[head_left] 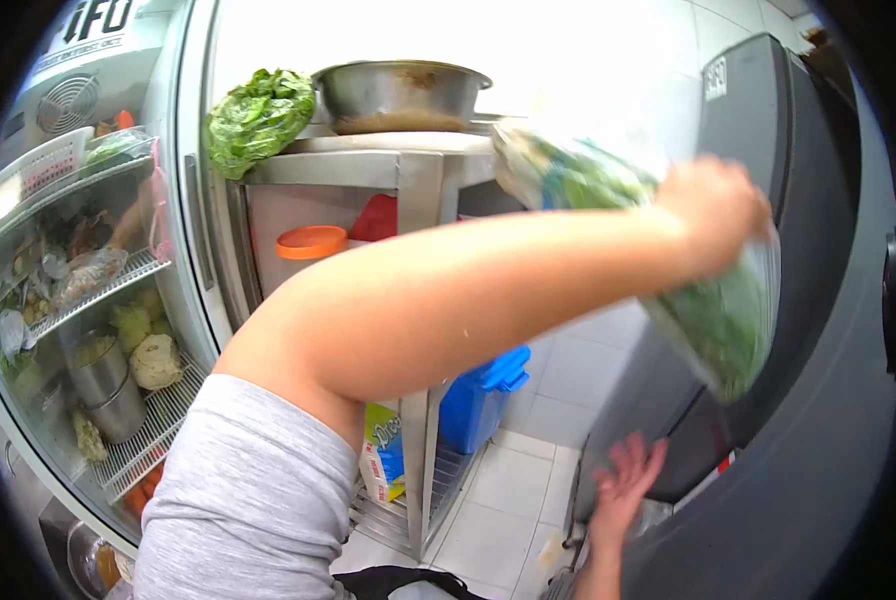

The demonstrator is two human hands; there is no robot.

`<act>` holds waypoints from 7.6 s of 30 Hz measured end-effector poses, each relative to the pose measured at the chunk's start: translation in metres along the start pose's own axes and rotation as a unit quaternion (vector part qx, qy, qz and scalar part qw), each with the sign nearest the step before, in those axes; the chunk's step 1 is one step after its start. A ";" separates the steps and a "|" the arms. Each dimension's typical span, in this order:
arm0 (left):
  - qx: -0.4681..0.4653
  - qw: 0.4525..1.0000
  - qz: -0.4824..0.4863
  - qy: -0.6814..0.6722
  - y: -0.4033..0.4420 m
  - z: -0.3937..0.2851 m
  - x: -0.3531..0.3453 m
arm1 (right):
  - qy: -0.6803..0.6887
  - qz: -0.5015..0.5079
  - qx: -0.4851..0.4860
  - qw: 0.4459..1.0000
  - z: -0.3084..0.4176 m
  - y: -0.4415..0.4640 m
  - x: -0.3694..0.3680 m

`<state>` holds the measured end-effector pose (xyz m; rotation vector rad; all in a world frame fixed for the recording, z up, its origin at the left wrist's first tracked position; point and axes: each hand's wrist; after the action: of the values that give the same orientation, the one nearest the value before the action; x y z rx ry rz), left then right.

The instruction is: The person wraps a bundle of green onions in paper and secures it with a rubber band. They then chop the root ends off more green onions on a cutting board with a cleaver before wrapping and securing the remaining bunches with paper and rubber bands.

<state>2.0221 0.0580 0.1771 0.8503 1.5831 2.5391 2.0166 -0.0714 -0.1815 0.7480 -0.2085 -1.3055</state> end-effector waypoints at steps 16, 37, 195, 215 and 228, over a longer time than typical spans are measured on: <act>0.202 0.915 0.079 -0.341 -0.306 -0.172 0.113 | 0.087 -0.177 -0.112 0.974 0.100 -0.189 -0.028; 0.401 0.858 -0.030 -0.320 -0.508 -0.414 0.495 | -0.294 0.397 0.205 0.845 0.343 -0.469 -0.199; 0.900 0.423 -0.031 -0.100 -0.953 -0.865 1.293 | 0.160 0.541 -0.465 0.683 0.558 -1.326 -0.559; 0.896 0.395 -0.189 -0.069 -0.917 -0.928 1.315 | 0.259 0.569 -0.768 0.141 0.592 -1.308 -0.599; 0.831 0.507 -0.227 0.009 -0.904 -0.981 1.308 | 0.192 0.501 -0.823 0.186 0.575 -1.331 -0.597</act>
<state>0.2287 0.0833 -0.3448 0.0929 3.2173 -0.0318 0.4819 0.1678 -0.3943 -1.0307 0.9662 0.5297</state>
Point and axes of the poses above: each hand's wrist, its own y-axis towards the middle knuckle, its own x-axis out of the back of the hand, z = x × y, and after that the axes turned 3 degrees about -z, right-handed
